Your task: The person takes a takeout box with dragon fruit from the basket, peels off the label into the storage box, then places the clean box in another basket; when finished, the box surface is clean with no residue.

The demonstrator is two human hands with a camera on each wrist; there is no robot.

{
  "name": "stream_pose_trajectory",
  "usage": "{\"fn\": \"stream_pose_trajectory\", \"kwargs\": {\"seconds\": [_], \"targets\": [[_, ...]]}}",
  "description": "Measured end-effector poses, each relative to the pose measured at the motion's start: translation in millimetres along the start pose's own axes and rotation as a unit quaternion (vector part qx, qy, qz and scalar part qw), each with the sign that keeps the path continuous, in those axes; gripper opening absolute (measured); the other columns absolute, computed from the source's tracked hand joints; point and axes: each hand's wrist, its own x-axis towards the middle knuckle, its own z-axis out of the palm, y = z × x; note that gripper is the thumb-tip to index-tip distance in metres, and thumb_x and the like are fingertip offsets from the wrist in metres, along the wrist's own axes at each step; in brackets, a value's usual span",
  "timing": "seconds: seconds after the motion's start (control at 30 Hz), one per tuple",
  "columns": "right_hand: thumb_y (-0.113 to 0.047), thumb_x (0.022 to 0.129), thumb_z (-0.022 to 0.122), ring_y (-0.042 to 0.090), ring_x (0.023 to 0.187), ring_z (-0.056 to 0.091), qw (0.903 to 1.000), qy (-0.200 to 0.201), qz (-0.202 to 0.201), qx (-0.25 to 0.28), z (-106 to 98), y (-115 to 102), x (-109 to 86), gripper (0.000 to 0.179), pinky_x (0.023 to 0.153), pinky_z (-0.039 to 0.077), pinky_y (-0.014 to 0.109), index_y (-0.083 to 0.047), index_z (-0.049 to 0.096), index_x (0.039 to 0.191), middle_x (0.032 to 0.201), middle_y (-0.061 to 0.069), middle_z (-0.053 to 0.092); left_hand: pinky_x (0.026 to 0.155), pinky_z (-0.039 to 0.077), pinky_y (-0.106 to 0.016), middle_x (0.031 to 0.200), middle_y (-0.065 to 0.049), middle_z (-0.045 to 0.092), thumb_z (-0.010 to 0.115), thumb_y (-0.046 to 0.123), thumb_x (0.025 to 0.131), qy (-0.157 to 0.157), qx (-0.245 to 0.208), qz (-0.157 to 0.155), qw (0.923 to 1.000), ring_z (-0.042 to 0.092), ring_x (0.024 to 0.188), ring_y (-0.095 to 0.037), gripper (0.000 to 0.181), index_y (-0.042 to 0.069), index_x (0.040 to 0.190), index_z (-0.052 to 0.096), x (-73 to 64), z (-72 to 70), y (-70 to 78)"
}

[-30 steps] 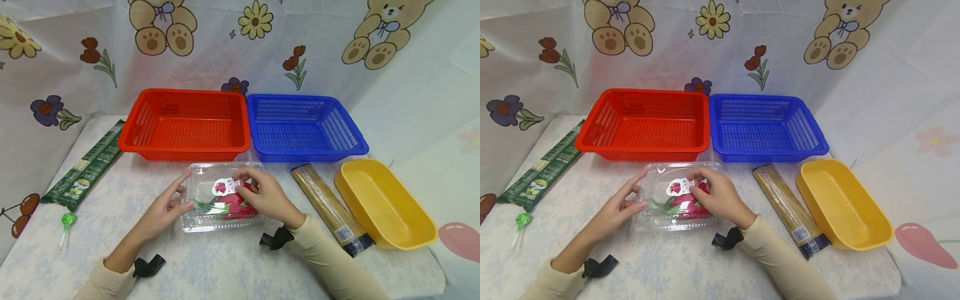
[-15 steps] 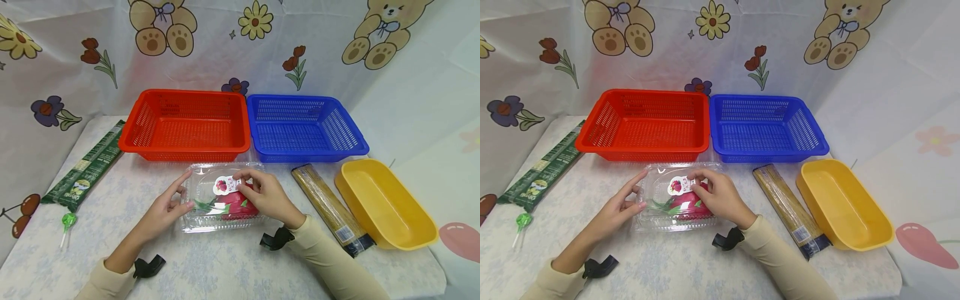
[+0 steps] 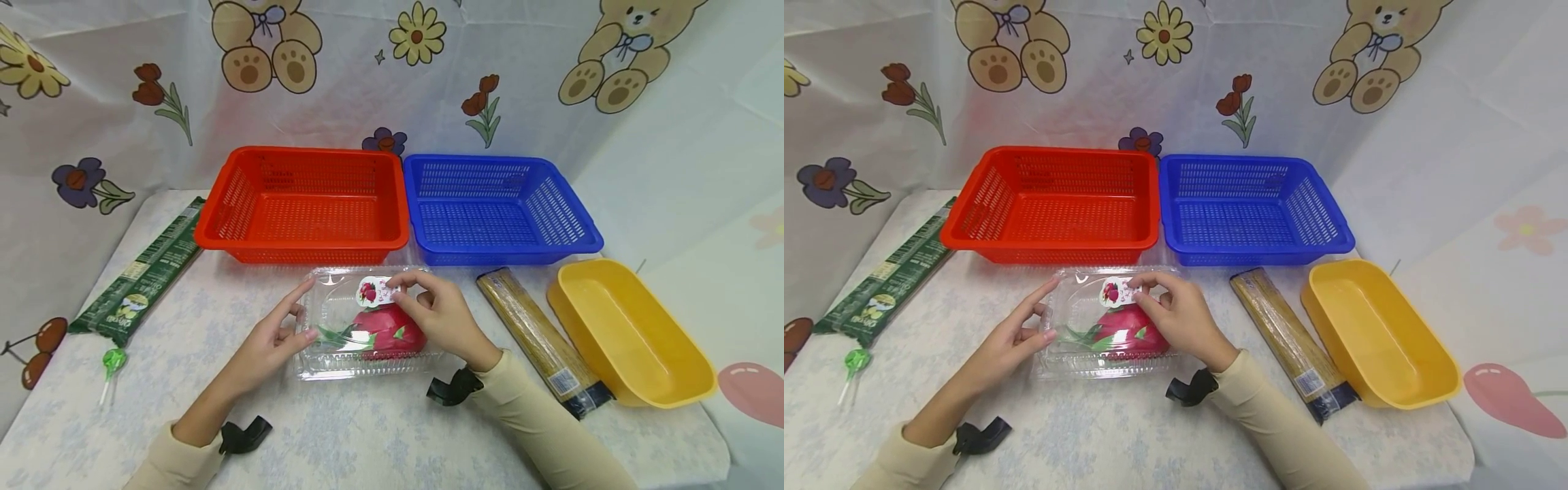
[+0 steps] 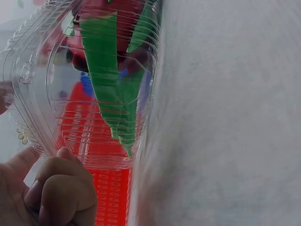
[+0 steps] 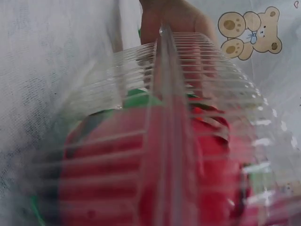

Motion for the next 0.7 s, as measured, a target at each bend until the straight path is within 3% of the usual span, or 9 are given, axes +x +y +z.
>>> {"fn": "stream_pose_trajectory", "kwargs": {"seconds": [0.3,0.7], "targets": [[-0.014,0.096,0.073,0.012,0.04,0.037,0.9987,-0.013,0.028,0.04,-5.6,-4.7,-1.5,0.015,0.039,0.028,0.023,-0.015,0.073,0.111,0.098,0.003,0.065,0.043,0.031,-0.026,0.114,-0.017,0.047,0.068,0.011,0.098,0.006,-0.003,0.006,1.0,0.028,0.05,-0.002,0.076,0.029,0.162,0.03,-3.0,0.1,2.3],[-0.014,0.091,0.079,0.014,0.042,0.039,0.9973,0.033,0.045,0.049,-27.1,-14.5,-23.8,0.023,0.038,0.027,0.026,-0.014,0.076,0.114,0.096,0.005,0.071,0.043,0.029,-0.025,0.111,-0.014,0.049,0.07,0.015,0.098,0.002,0.023,0.002,0.9997,0.027,0.05,-0.002,0.076,0.034,0.161,0.031,-1.9,-4.8,-1.5]]}}
